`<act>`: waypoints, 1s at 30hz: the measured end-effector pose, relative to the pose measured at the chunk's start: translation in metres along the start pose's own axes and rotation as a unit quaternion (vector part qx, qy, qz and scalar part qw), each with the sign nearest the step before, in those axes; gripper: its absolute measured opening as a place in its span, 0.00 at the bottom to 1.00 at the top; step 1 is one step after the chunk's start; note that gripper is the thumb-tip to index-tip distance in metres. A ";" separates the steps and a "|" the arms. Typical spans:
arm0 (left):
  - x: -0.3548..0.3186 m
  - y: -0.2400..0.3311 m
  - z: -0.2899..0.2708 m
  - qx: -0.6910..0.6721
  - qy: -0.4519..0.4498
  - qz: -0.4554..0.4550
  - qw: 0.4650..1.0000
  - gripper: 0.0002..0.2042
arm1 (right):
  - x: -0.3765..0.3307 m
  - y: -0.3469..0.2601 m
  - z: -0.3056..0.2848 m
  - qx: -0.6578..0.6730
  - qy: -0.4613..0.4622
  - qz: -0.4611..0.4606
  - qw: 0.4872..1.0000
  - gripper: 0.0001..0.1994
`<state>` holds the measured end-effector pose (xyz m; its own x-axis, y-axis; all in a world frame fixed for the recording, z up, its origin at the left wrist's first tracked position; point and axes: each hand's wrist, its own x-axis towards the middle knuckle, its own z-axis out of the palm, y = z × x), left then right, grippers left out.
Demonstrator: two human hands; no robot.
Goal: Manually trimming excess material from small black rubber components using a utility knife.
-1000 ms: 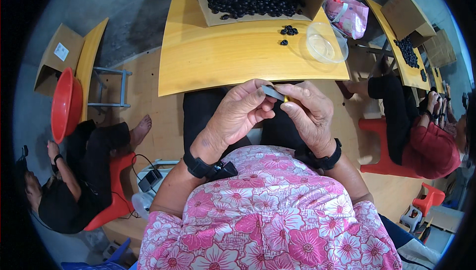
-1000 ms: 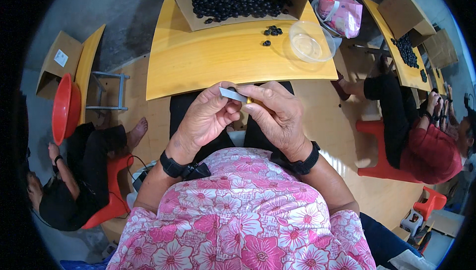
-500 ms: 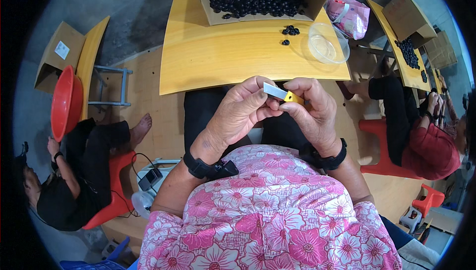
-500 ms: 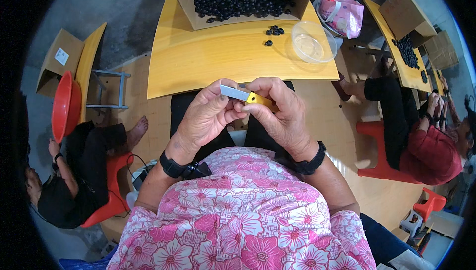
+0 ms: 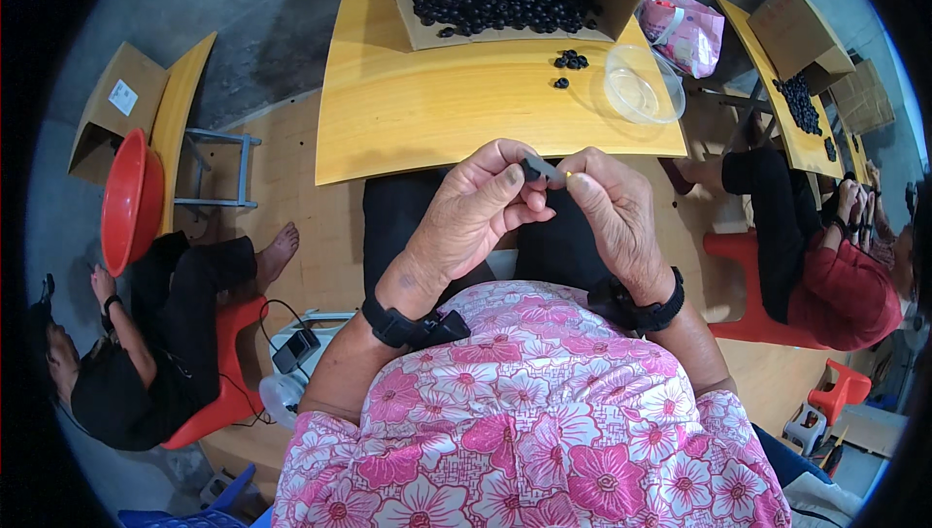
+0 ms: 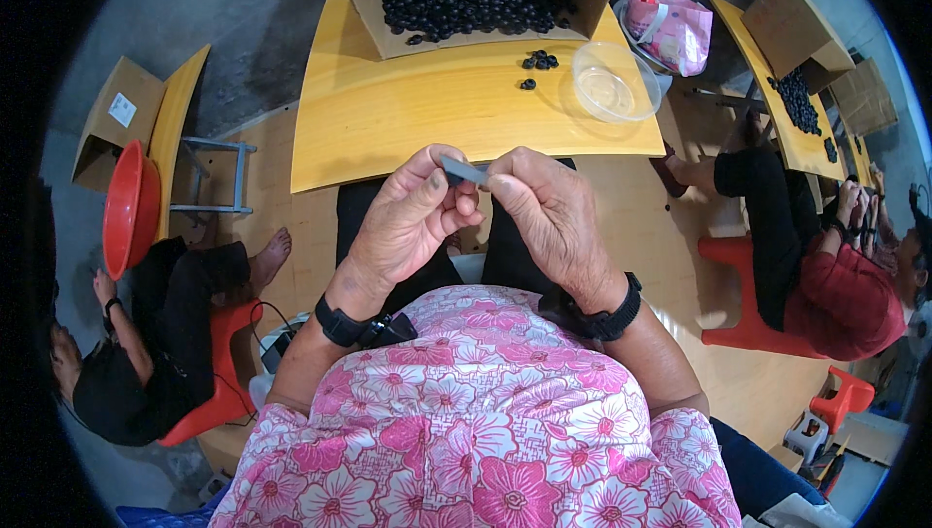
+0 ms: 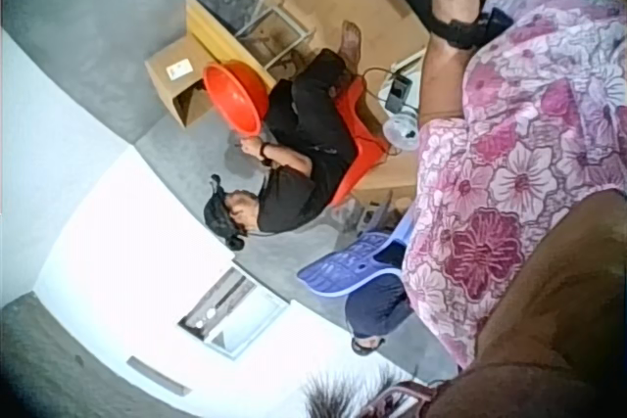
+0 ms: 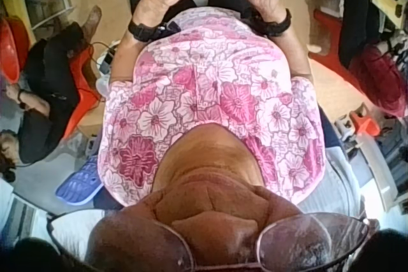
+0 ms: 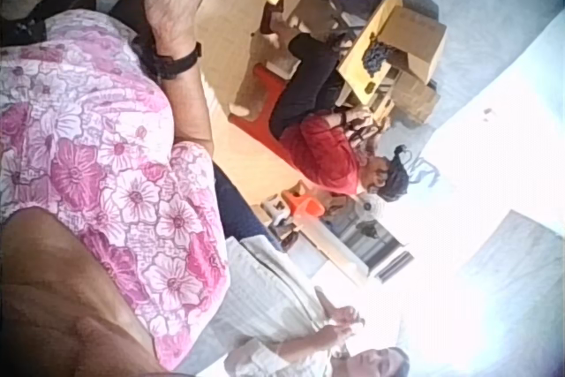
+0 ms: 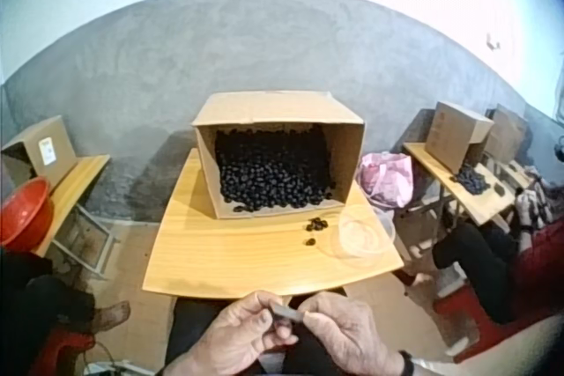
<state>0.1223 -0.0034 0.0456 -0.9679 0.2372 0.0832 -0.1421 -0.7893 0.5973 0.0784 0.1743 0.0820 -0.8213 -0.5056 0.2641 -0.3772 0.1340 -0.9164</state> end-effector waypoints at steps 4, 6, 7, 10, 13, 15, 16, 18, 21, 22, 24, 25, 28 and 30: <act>0.000 0.000 -0.001 0.002 0.001 -0.002 1.000 0.11 | 0.002 -0.006 0.003 -0.012 -0.043 -0.030 0.999 0.08; 0.000 -0.001 -0.003 -0.006 -0.010 0.004 1.000 0.13 | 0.003 -0.008 0.003 -0.005 -0.061 -0.023 0.998 0.08; 0.000 -0.001 -0.003 -0.006 -0.010 0.003 1.000 0.13 | 0.004 -0.008 0.003 0.002 -0.079 -0.016 0.997 0.08; -0.001 0.000 -0.001 -0.014 -0.027 0.004 1.000 0.13 | 0.003 -0.009 0.001 0.032 -0.094 0.015 0.995 0.08; -0.001 0.000 -0.002 -0.003 -0.019 0.010 1.000 0.14 | 0.003 -0.013 0.001 0.062 -0.100 0.028 0.993 0.08; -0.002 0.001 -0.001 -0.010 -0.024 0.010 1.000 0.14 | 0.003 -0.014 0.001 0.079 -0.104 0.034 0.991 0.08; -0.003 0.001 -0.001 -0.010 -0.024 0.009 1.000 0.14 | 0.003 -0.014 0.001 0.096 -0.108 0.039 0.989 0.08; -0.003 0.002 0.000 0.000 -0.018 0.002 1.000 0.14 | 0.003 -0.015 0.000 0.095 -0.110 0.045 0.988 0.08; -0.002 0.002 0.000 0.005 -0.017 -0.002 1.000 0.13 | 0.003 -0.015 0.000 0.100 -0.112 0.049 0.987 0.08; -0.002 0.002 0.000 0.005 -0.017 -0.002 1.000 0.13 | 0.003 -0.016 0.000 0.106 -0.113 0.047 0.987 0.08; -0.002 0.002 0.001 0.005 -0.024 0.001 1.000 0.12 | 0.003 -0.017 0.001 0.118 -0.112 0.051 0.985 0.08; -0.002 0.002 0.001 0.006 -0.024 0.001 1.000 0.12 | 0.004 -0.017 0.001 0.129 -0.111 0.054 0.984 0.08; -0.002 0.002 0.001 0.000 -0.021 -0.003 1.000 0.12 | 0.004 -0.017 0.001 0.120 -0.114 0.060 0.984 0.08; -0.002 0.002 0.002 -0.004 -0.019 -0.002 1.000 0.12 | 0.003 -0.017 0.000 0.124 -0.116 0.065 0.983 0.08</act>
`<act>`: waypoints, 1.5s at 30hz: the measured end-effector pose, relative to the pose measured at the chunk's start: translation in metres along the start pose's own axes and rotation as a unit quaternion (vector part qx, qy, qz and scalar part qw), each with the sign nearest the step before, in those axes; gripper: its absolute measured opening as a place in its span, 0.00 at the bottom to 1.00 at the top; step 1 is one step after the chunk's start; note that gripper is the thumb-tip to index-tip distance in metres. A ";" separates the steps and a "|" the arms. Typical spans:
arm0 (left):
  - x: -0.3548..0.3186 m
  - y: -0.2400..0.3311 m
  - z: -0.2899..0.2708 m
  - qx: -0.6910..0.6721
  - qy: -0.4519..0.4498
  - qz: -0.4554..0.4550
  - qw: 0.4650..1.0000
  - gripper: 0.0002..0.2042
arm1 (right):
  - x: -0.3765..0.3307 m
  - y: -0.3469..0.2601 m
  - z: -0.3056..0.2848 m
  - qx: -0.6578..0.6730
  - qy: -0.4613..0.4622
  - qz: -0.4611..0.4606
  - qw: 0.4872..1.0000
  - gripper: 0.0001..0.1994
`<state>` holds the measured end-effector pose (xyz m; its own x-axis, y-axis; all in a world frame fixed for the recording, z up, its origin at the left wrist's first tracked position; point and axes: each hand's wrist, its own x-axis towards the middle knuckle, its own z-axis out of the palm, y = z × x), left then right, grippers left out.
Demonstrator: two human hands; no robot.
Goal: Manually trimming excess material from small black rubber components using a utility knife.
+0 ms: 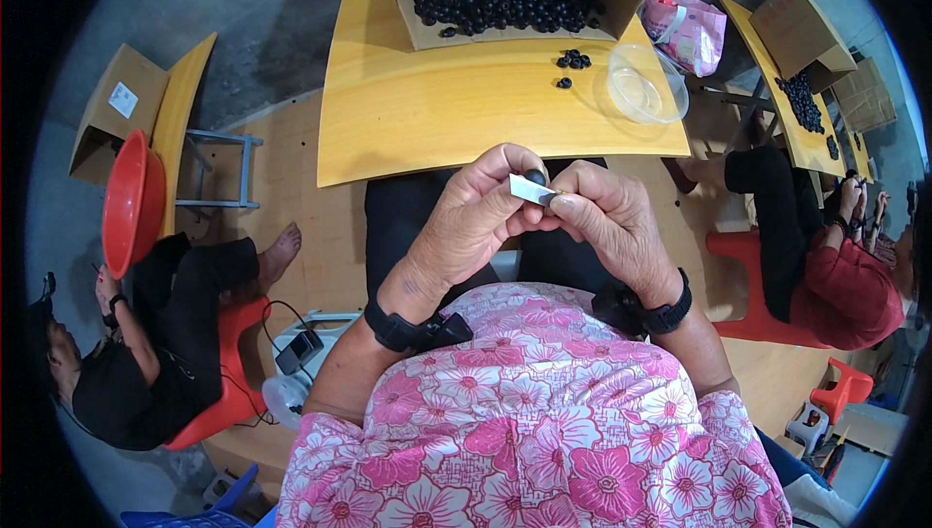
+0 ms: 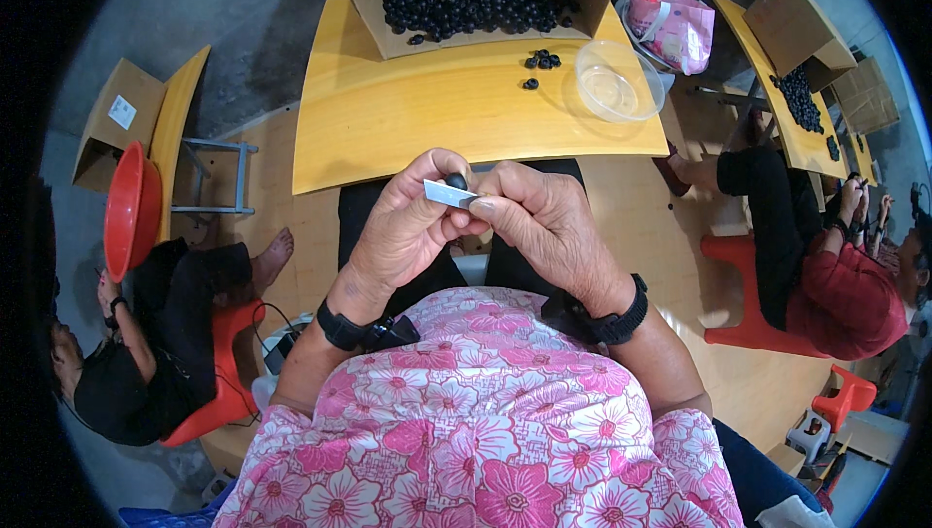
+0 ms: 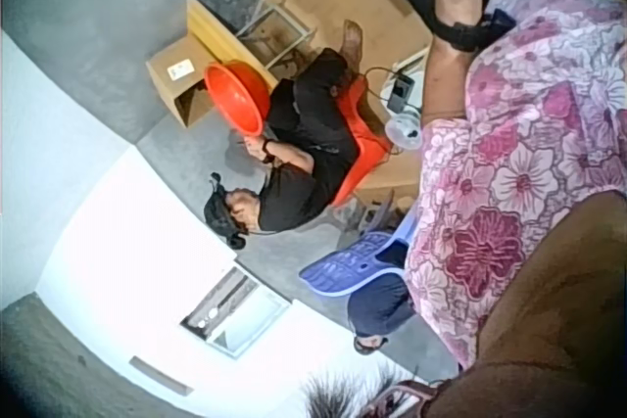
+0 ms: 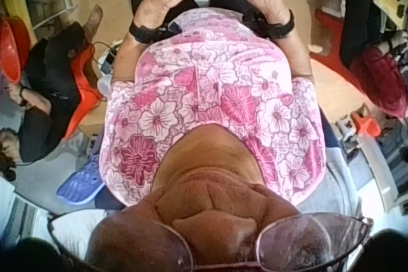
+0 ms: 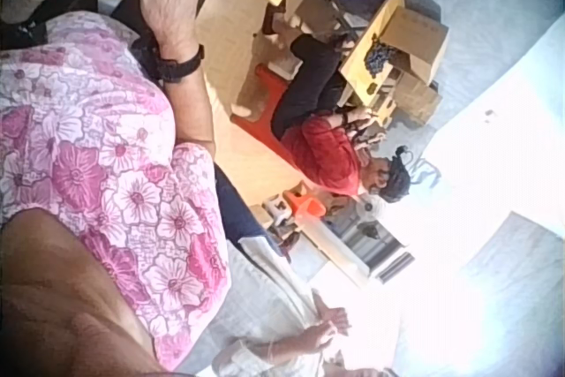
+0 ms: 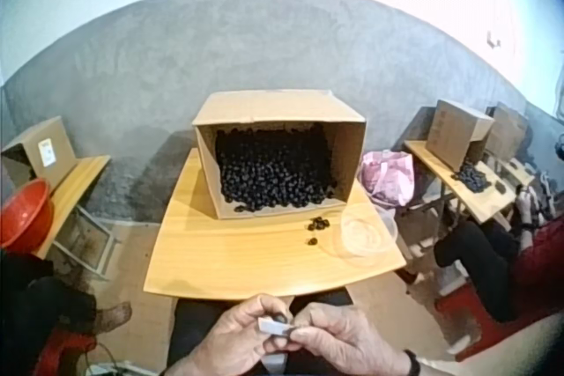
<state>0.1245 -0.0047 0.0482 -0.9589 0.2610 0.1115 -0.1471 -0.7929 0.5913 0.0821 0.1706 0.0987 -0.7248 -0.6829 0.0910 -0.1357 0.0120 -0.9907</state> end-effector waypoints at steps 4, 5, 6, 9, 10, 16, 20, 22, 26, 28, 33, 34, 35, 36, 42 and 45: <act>-0.001 0.002 0.001 0.023 -0.005 -0.004 1.000 0.10 | 0.000 -0.002 0.001 0.016 -0.003 0.013 1.000 0.08; -0.001 0.002 0.001 0.025 -0.006 -0.003 1.000 0.10 | 0.000 -0.002 0.000 0.016 -0.003 0.012 1.000 0.08; -0.001 0.001 0.001 0.026 -0.007 -0.003 1.000 0.11 | -0.001 -0.001 0.000 0.024 -0.005 0.014 1.000 0.09; 0.000 0.001 0.000 0.007 -0.010 0.005 1.000 0.11 | 0.000 -0.001 0.000 0.035 -0.010 0.012 0.999 0.09; 0.000 0.001 -0.001 0.007 -0.010 0.005 1.000 0.11 | 0.000 0.000 0.000 0.037 -0.013 0.010 0.999 0.09; -0.001 0.004 0.002 0.062 -0.004 0.005 0.998 0.10 | 0.000 0.000 -0.001 0.068 -0.020 0.020 0.997 0.09; 0.000 0.003 -0.001 0.074 -0.006 0.011 0.997 0.10 | 0.000 0.001 -0.001 0.071 -0.018 0.027 0.997 0.09; 0.000 0.002 -0.001 0.081 -0.009 0.014 0.997 0.10 | 0.000 0.002 0.000 0.076 -0.015 0.023 0.997 0.09; 0.000 0.002 0.000 0.069 -0.004 0.026 0.997 0.10 | 0.000 0.003 0.001 0.082 -0.011 0.025 0.996 0.08; 0.000 0.003 -0.001 0.074 -0.004 0.029 0.997 0.10 | 0.000 0.005 0.001 0.053 0.003 0.029 0.998 0.08; 0.001 0.001 -0.007 0.091 -0.003 0.030 0.995 0.09 | -0.001 0.007 0.005 0.058 0.019 0.029 0.998 0.08; 0.001 0.001 -0.007 0.091 -0.003 0.030 0.995 0.09 | -0.001 0.008 0.005 0.058 0.026 0.029 0.998 0.08; 0.001 0.002 -0.006 0.082 -0.001 0.025 0.996 0.09 | -0.001 0.011 0.004 0.058 0.025 0.029 0.998 0.08; 0.000 0.002 -0.005 0.074 0.002 0.019 0.997 0.09 | 0.000 0.015 0.001 0.089 0.040 0.032 0.995 0.08; 0.003 0.000 0.000 0.059 0.001 0.029 0.998 0.09 | 0.000 0.024 0.004 0.197 0.072 0.010 0.978 0.09; 0.005 -0.002 0.000 0.037 -0.001 0.025 0.999 0.10 | 0.003 0.027 0.002 0.239 0.090 0.013 0.967 0.11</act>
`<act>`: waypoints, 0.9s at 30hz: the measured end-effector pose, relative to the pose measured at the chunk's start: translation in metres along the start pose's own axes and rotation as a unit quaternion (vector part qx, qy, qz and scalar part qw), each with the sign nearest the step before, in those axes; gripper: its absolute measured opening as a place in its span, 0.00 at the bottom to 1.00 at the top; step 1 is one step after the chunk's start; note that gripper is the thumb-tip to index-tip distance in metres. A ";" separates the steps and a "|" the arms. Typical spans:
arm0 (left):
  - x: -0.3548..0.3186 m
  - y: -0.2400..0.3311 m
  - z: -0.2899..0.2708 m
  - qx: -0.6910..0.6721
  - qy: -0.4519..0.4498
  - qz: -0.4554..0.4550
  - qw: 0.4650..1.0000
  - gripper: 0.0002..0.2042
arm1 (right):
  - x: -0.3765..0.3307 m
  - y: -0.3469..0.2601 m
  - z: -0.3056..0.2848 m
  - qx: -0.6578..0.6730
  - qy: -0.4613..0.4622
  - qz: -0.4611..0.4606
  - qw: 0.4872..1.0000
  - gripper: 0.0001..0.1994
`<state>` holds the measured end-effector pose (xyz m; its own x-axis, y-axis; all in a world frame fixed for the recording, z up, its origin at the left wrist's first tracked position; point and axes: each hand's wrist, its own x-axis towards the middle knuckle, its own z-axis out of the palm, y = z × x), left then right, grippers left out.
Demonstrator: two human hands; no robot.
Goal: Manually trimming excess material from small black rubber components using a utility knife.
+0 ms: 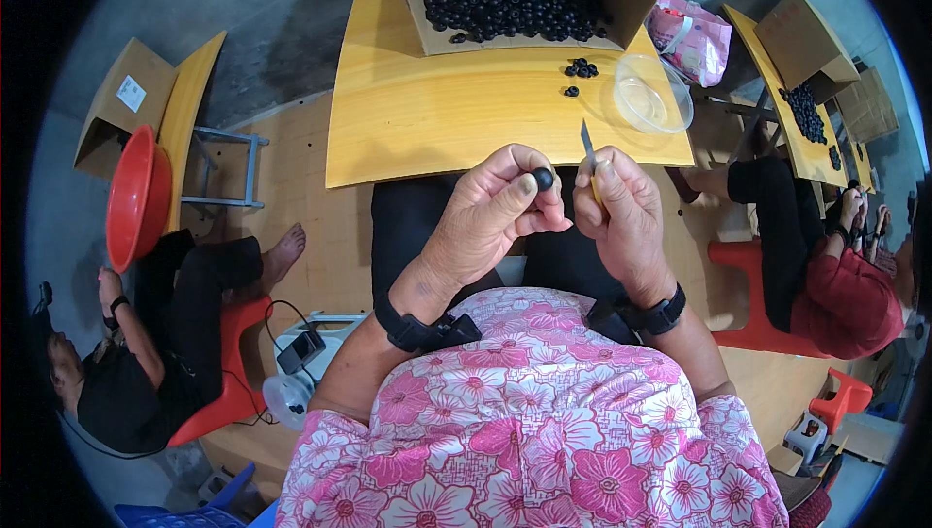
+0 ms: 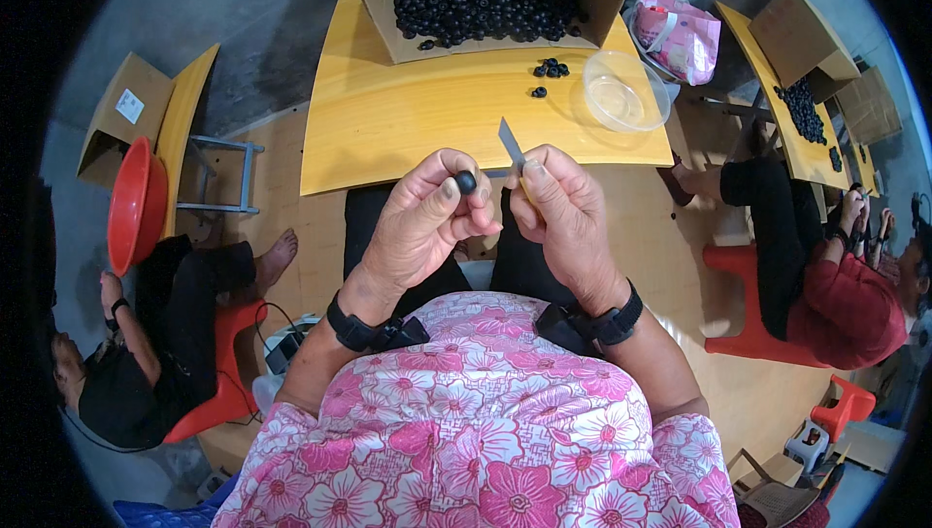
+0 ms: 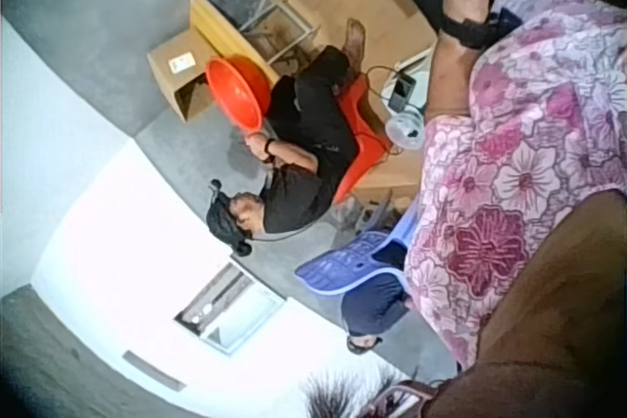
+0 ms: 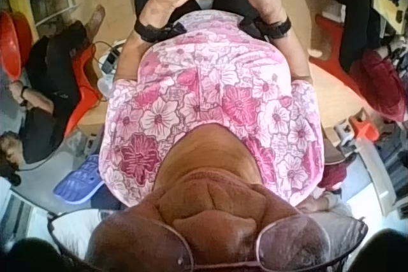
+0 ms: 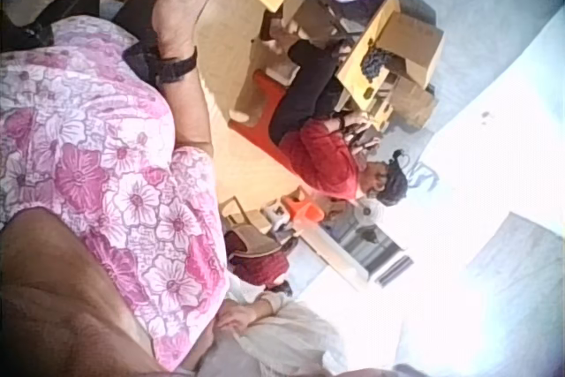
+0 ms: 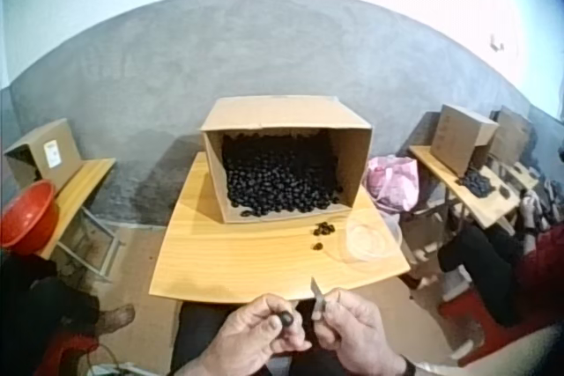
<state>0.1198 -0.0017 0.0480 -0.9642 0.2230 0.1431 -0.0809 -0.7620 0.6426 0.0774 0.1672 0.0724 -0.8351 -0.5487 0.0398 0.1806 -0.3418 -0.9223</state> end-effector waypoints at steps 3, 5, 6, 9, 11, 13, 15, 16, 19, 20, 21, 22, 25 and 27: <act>0.000 0.001 0.002 -0.018 0.015 -0.003 1.000 0.10 | 0.000 -0.001 -0.001 0.073 -0.011 0.006 0.997 0.08; -0.001 0.001 0.002 -0.023 0.024 -0.006 0.999 0.10 | -0.002 -0.003 0.000 0.019 0.007 0.020 1.000 0.07; -0.001 -0.001 -0.001 -0.024 0.019 -0.007 1.000 0.11 | -0.001 -0.004 0.004 0.020 0.006 0.020 1.000 0.07; -0.001 -0.004 -0.006 -0.023 0.012 -0.008 1.000 0.12 | 0.000 -0.003 0.013 -0.025 0.048 -0.012 0.998 0.14; 0.001 -0.006 -0.004 -0.024 0.006 -0.009 1.000 0.12 | 0.001 0.002 0.006 -0.169 0.044 -0.097 0.980 0.17; 0.002 -0.007 -0.002 -0.030 0.019 -0.015 0.999 0.13 | 0.001 0.003 0.009 -0.158 0.041 -0.104 0.981 0.15; 0.001 -0.008 -0.002 -0.029 0.022 -0.019 0.999 0.13 | 0.002 0.004 0.009 -0.150 0.038 -0.112 0.982 0.13; 0.001 -0.008 -0.001 -0.028 0.026 -0.022 0.999 0.13 | 0.002 0.006 0.008 -0.194 0.044 -0.142 0.970 0.12; -0.001 -0.010 -0.004 -0.056 0.024 -0.035 0.998 0.12 | 0.005 0.009 0.005 -0.274 0.051 -0.202 0.939 0.12; 0.000 -0.012 -0.005 -0.057 0.024 -0.034 0.998 0.12 | 0.006 0.010 0.004 -0.310 0.052 -0.233 0.920 0.13; 0.000 -0.013 -0.006 -0.058 0.029 -0.041 0.997 0.12 | 0.006 0.012 0.001 -0.311 0.050 -0.233 0.920 0.13; 0.000 -0.015 -0.008 -0.060 0.034 -0.048 0.996 0.12 | 0.007 0.014 -0.004 -0.370 0.054 -0.260 0.890 0.13; 0.000 -0.019 -0.013 -0.092 0.024 -0.059 0.994 0.11 | 0.008 0.012 -0.003 -0.441 0.058 -0.310 0.840 0.15; 0.000 -0.020 -0.011 -0.104 0.044 -0.064 0.992 0.10 | 0.007 0.011 -0.002 -0.455 0.060 -0.334 0.823 0.15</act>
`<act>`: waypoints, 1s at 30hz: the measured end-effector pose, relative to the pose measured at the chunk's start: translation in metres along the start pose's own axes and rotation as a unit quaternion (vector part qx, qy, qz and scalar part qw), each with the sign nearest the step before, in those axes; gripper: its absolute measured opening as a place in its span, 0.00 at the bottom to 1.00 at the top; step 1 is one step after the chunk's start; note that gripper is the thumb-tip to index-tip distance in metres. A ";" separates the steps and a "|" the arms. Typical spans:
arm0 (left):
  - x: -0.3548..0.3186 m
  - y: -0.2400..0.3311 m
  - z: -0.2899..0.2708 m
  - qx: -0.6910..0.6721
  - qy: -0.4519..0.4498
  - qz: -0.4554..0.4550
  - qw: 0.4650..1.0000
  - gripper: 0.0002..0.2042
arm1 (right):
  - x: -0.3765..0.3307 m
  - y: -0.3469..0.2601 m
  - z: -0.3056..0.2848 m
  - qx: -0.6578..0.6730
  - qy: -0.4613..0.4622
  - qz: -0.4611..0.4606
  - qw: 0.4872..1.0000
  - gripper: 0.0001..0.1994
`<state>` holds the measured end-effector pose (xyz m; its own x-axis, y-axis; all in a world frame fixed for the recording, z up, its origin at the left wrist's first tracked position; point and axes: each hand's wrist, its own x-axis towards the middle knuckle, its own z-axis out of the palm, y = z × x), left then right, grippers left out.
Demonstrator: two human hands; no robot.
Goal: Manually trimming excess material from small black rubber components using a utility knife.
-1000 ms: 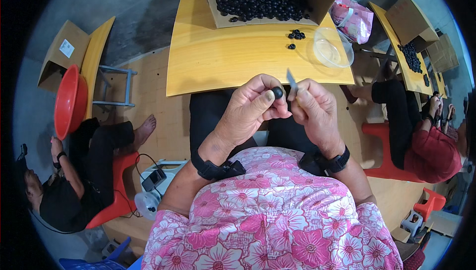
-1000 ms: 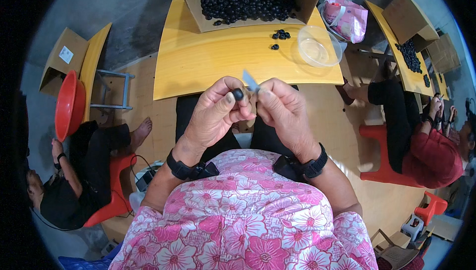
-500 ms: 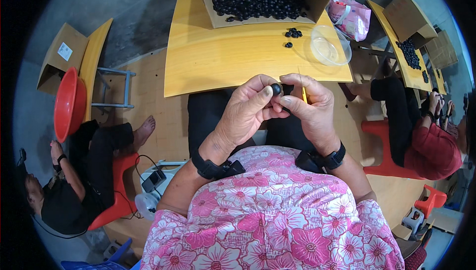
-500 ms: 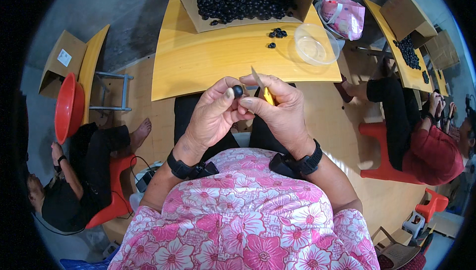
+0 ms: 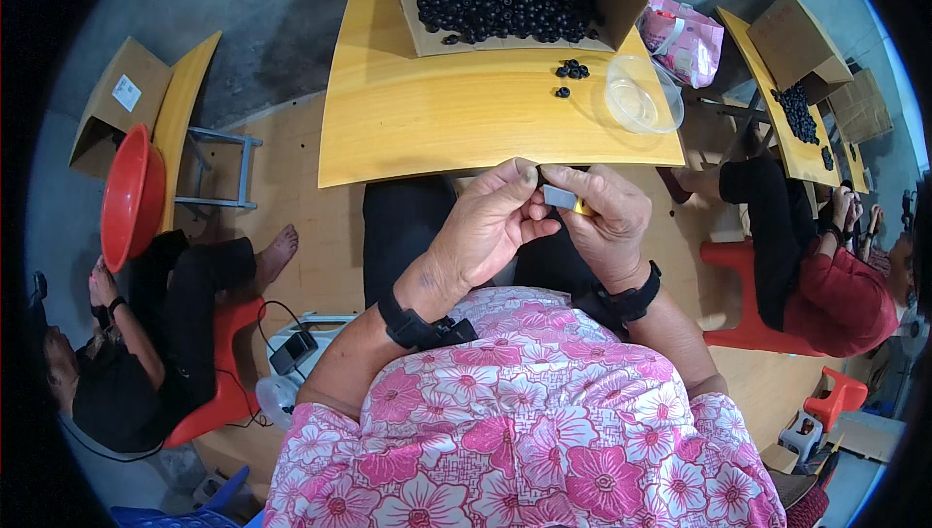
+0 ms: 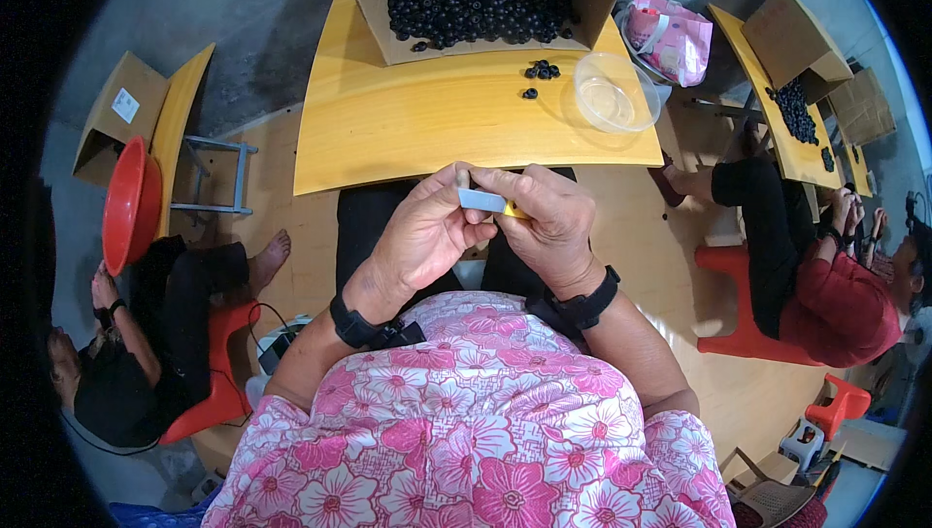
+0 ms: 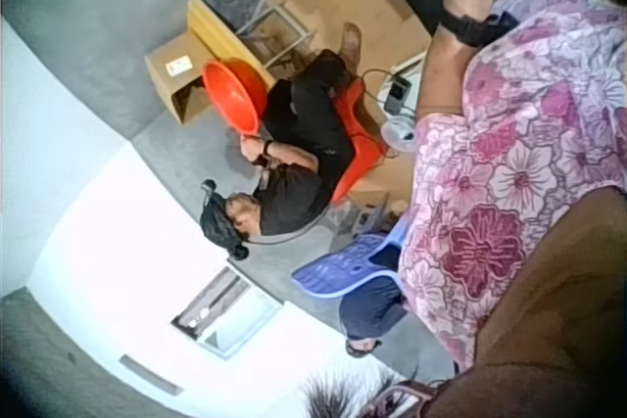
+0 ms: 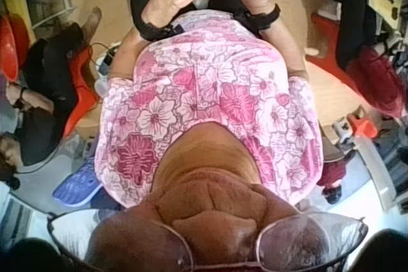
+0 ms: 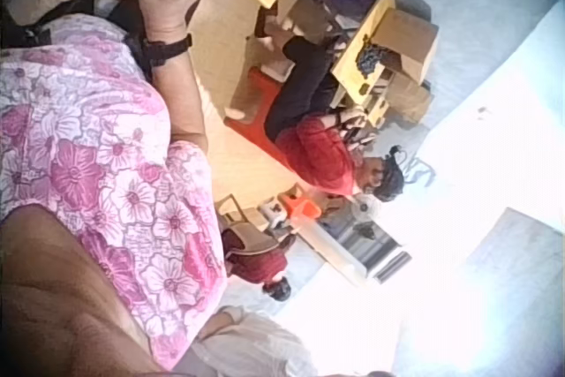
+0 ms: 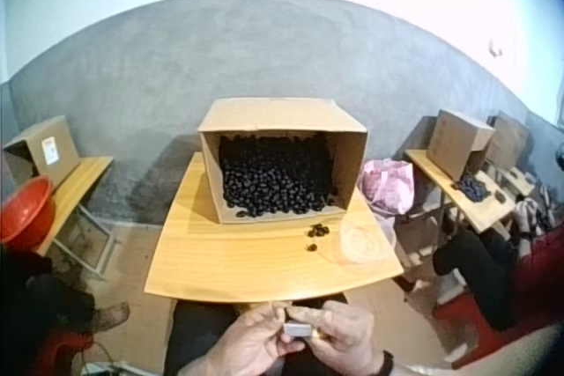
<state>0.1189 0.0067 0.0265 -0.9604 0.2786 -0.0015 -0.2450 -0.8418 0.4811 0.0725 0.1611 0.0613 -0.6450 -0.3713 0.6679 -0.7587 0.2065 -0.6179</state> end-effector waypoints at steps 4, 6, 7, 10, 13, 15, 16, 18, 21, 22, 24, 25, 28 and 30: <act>0.000 -0.003 0.006 -0.013 0.059 -0.018 0.998 0.09 | -0.004 0.003 0.001 -0.011 -0.004 -0.010 1.000 0.15; 0.003 -0.005 0.006 -0.030 0.047 -0.019 0.998 0.09 | -0.005 0.004 -0.001 -0.004 0.007 -0.015 1.000 0.15; 0.004 -0.006 0.007 -0.048 0.035 -0.020 0.998 0.09 | -0.005 0.004 -0.004 -0.005 -0.005 -0.013 1.000 0.15; 0.009 -0.001 0.013 -0.033 0.012 -0.012 0.999 0.10 | -0.010 0.004 -0.011 0.038 -0.012 -0.001 0.999 0.13; 0.019 0.001 0.027 0.021 -0.012 -0.043 0.999 0.10 | -0.026 0.002 -0.019 0.121 0.096 0.183 0.971 0.07; 0.020 -0.002 0.044 0.048 -0.048 -0.058 0.996 0.10 | -0.033 0.016 -0.033 0.336 0.130 0.327 0.874 0.08; 0.022 -0.006 0.054 0.081 -0.063 -0.089 0.991 0.09 | -0.035 0.021 -0.037 0.330 0.136 0.324 0.876 0.08; 0.026 -0.015 0.066 0.116 -0.089 -0.131 0.980 0.11 | -0.041 0.028 -0.043 0.353 0.171 0.427 0.815 0.09; 0.029 -0.024 0.079 0.132 -0.095 -0.164 0.973 0.11 | -0.047 0.026 -0.044 0.281 0.126 0.382 0.871 0.09; 0.031 -0.030 0.080 0.123 -0.099 -0.178 0.971 0.11 | -0.051 0.021 -0.049 0.249 0.078 0.321 0.911 0.10; 0.034 -0.043 0.085 0.116 -0.129 -0.204 0.963 0.11 | -0.066 0.043 -0.051 0.280 0.073 0.332 0.898 0.10; 0.034 -0.049 0.088 0.106 -0.143 -0.220 0.959 0.12 | -0.070 0.052 -0.049 0.315 0.063 0.344 0.883 0.10; 0.033 -0.059 0.098 0.099 -0.147 -0.242 0.954 0.11 | -0.064 0.039 -0.040 0.286 0.076 0.413 0.861 0.08; 0.032 -0.059 0.103 0.110 -0.168 -0.262 0.944 0.11 | -0.055 0.030 -0.043 0.284 0.077 0.444 0.846 0.05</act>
<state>0.1162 0.1126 0.0883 -0.6098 0.7920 -0.0296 -0.6062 -0.4420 0.6612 0.0819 0.2264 0.0235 -0.9754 -0.1662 -0.1450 0.1692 -0.1422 -0.9753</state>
